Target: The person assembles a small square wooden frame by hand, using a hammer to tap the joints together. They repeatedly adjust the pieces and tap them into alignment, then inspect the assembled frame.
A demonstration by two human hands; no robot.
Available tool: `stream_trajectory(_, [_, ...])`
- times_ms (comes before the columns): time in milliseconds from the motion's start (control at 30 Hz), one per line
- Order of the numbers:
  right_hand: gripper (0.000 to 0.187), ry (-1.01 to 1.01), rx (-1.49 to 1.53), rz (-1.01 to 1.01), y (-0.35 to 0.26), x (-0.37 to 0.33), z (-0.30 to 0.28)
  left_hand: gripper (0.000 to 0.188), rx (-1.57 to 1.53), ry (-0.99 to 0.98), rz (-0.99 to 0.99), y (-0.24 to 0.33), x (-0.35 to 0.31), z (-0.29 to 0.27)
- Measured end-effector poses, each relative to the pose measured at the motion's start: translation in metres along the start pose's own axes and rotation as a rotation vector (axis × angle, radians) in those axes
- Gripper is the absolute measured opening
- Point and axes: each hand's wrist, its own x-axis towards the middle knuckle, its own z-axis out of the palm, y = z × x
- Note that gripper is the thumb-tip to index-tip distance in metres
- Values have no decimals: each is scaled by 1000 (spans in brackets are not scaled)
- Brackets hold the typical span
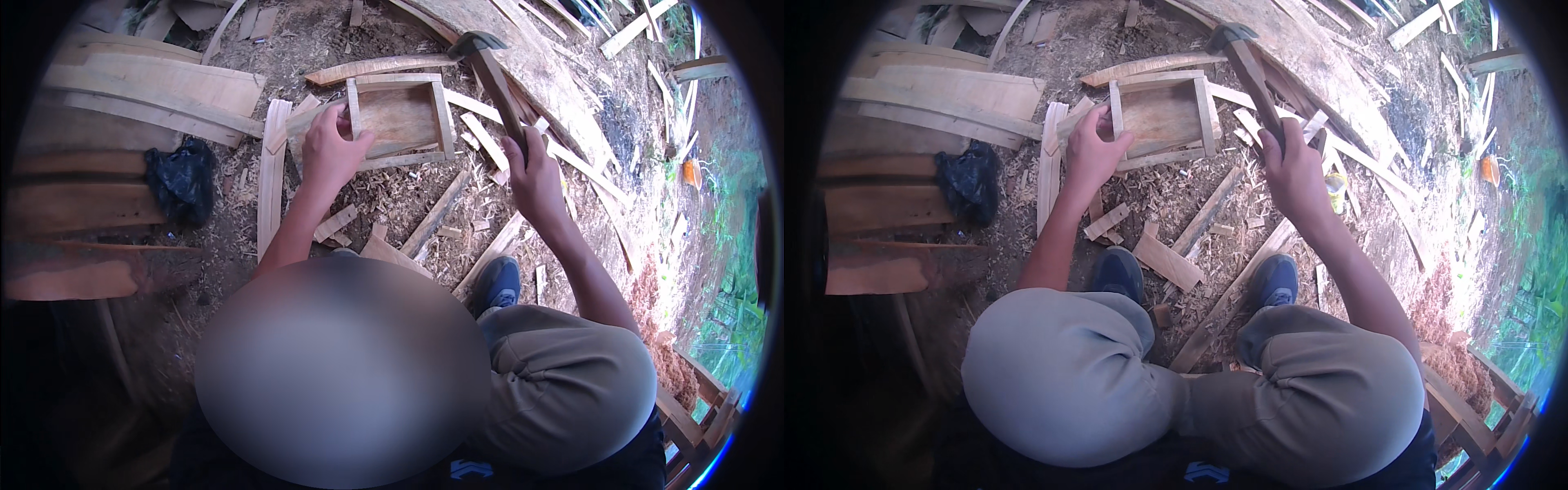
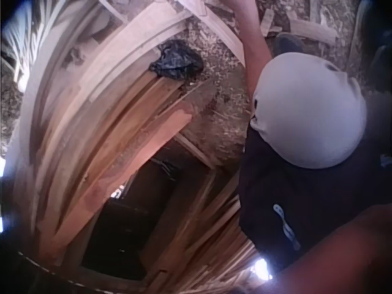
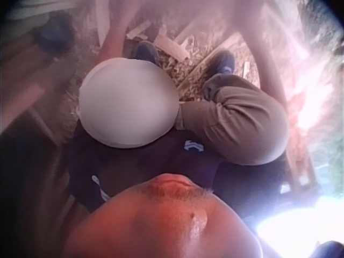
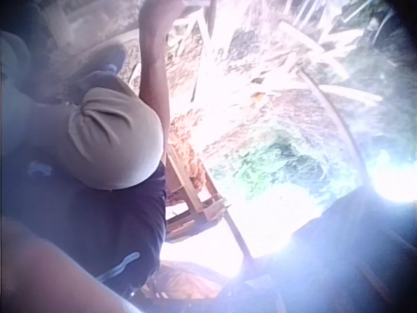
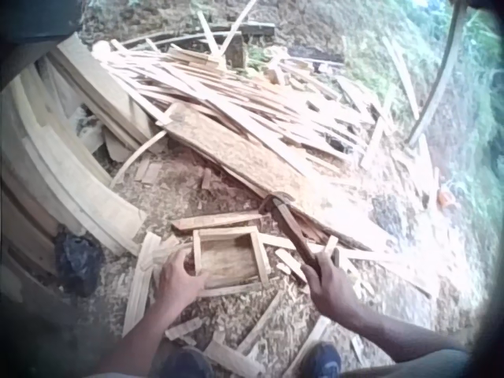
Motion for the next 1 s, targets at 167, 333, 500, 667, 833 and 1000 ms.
stream_trajectory(167, [29,10,4,20,3,-1,-10,92,-51,60,11,3,-6,4])
stream_trajectory(333, [29,-9,39,25,10,-4,-8,92,157,211,256,6,28,1])
stream_trajectory(500, [30,-6,47,9,7,-4,-8,51,297,-92,567,21,86,-11])
stream_trajectory(667, [30,-29,81,44,0,-4,-9,37,284,-53,356,7,91,-14])
stream_trajectory(833, [30,-23,73,31,8,-4,-12,27,120,35,162,2,57,-18])
stream_trajectory(1000, [29,-100,46,42,7,-4,-8,35,62,12,30,-1,18,-14])
